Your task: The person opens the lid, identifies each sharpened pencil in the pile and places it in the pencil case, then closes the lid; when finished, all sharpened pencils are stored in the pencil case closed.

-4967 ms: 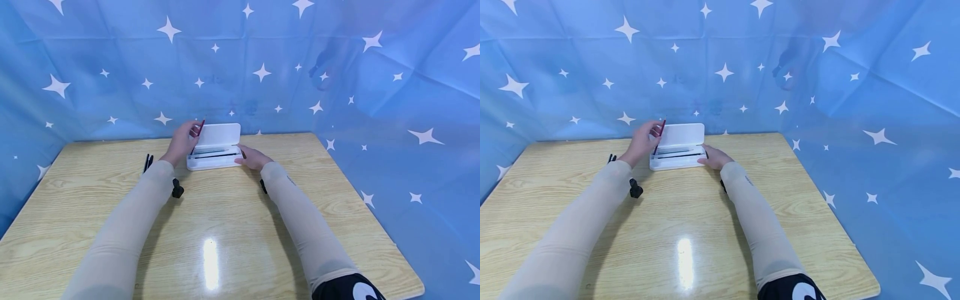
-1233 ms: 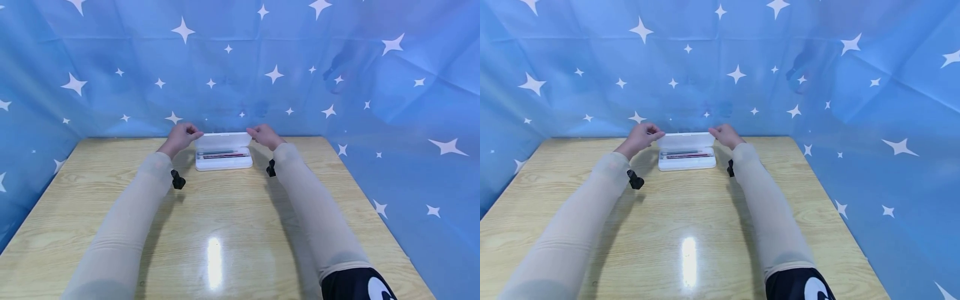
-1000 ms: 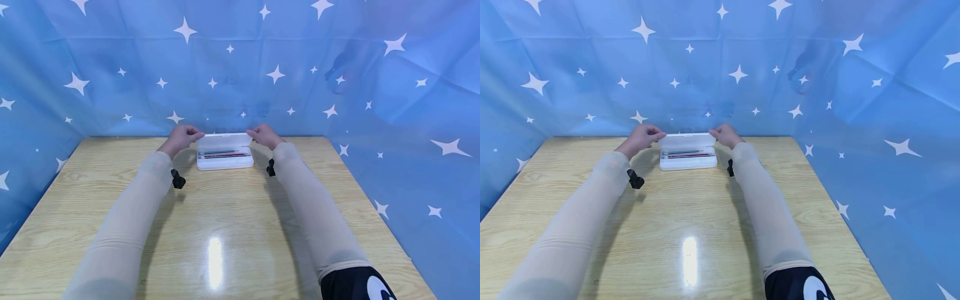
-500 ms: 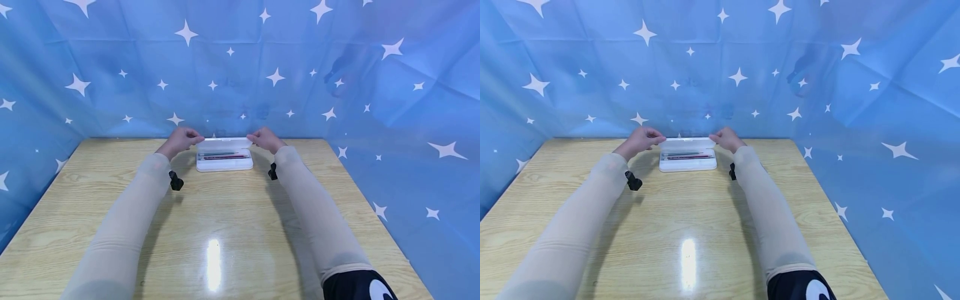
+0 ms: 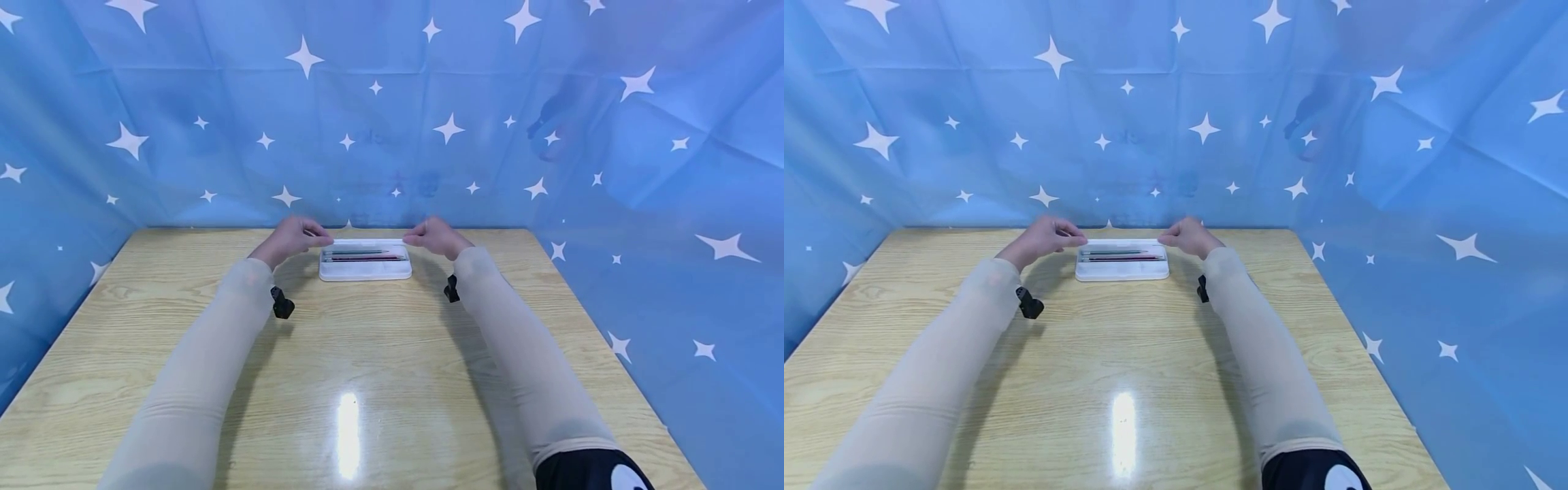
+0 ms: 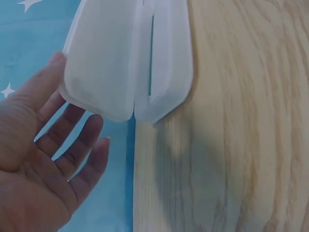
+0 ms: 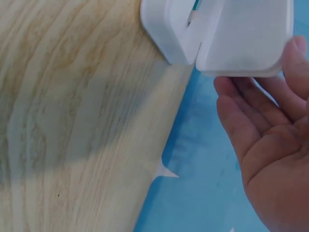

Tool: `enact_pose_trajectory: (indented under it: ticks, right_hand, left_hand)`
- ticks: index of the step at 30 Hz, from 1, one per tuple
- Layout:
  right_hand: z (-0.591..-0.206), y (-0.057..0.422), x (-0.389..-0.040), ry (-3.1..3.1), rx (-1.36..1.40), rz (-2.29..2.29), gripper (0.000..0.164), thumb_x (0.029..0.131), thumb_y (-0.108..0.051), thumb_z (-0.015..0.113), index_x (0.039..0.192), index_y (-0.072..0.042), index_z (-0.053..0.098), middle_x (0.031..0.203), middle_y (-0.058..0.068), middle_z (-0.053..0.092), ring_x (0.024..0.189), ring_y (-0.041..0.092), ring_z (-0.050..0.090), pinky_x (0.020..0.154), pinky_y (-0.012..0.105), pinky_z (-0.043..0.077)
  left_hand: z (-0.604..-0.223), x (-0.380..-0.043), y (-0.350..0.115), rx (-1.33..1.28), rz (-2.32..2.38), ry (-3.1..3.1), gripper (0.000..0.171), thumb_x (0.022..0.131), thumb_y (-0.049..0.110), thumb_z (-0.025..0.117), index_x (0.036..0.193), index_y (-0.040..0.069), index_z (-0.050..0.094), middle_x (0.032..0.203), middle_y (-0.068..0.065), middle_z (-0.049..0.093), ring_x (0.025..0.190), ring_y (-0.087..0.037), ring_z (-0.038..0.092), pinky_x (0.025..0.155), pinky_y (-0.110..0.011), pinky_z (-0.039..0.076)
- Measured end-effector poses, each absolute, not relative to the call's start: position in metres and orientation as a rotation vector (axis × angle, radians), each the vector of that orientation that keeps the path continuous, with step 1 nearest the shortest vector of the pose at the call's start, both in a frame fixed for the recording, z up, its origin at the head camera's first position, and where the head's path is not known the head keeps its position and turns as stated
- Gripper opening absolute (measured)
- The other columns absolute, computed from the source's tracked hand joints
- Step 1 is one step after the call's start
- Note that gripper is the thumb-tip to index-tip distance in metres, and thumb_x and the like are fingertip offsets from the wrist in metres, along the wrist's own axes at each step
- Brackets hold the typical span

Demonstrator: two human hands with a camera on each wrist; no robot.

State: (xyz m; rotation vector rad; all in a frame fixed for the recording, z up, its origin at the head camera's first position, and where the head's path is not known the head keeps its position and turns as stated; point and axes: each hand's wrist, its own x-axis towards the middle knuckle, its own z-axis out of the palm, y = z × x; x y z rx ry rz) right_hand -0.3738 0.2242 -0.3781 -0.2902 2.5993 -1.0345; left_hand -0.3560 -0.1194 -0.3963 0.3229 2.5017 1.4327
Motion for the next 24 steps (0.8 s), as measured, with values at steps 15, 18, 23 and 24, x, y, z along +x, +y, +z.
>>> enact_pose_trajectory:
  ticks: [15, 18, 23, 24]
  right_hand:
    - [-0.392, 0.227, -0.366, 2.659, -0.423, -0.981, 0.034, 0.099, -0.025, 0.069, 0.127, -0.007, 0.071, 0.132, 0.011, 0.067, 0.131, 0.029, 0.055, 0.11, 0.045, 0.044]
    - [-0.393, 0.226, -0.363, 2.673, -0.434, -0.968, 0.033, 0.099, -0.025, 0.069, 0.127, -0.007, 0.071, 0.132, 0.011, 0.067, 0.13, 0.029, 0.056, 0.11, 0.045, 0.044]
    - [-0.396, 0.226, -0.361, 2.662, -0.421, -0.972, 0.037, 0.099, -0.025, 0.069, 0.13, -0.005, 0.069, 0.138, 0.011, 0.063, 0.132, 0.029, 0.054, 0.108, 0.046, 0.045]
    - [-0.396, 0.226, -0.361, 2.661, -0.427, -0.964, 0.038, 0.099, -0.025, 0.069, 0.131, -0.005, 0.068, 0.139, 0.012, 0.062, 0.133, 0.03, 0.053, 0.108, 0.046, 0.045]
  left_hand:
    - [-0.406, -0.347, -0.119, 0.501, 1.309, 2.62, 0.017, 0.093, 0.025, 0.077, 0.1, 0.01, 0.076, 0.106, -0.008, 0.069, 0.097, -0.026, 0.06, 0.088, -0.046, 0.05]
    - [-0.407, -0.345, -0.119, 0.531, 1.27, 2.647, 0.016, 0.092, 0.024, 0.078, 0.1, 0.01, 0.076, 0.105, -0.008, 0.069, 0.097, -0.025, 0.059, 0.086, -0.041, 0.049]
    - [-0.409, -0.345, -0.118, 0.571, 1.232, 2.665, 0.016, 0.093, 0.023, 0.077, 0.1, 0.009, 0.075, 0.104, -0.008, 0.07, 0.101, -0.026, 0.06, 0.089, -0.043, 0.049]
    - [-0.409, -0.346, -0.118, 0.578, 1.214, 2.673, 0.017, 0.093, 0.024, 0.077, 0.101, 0.009, 0.074, 0.105, -0.007, 0.07, 0.101, -0.026, 0.06, 0.09, -0.043, 0.049]
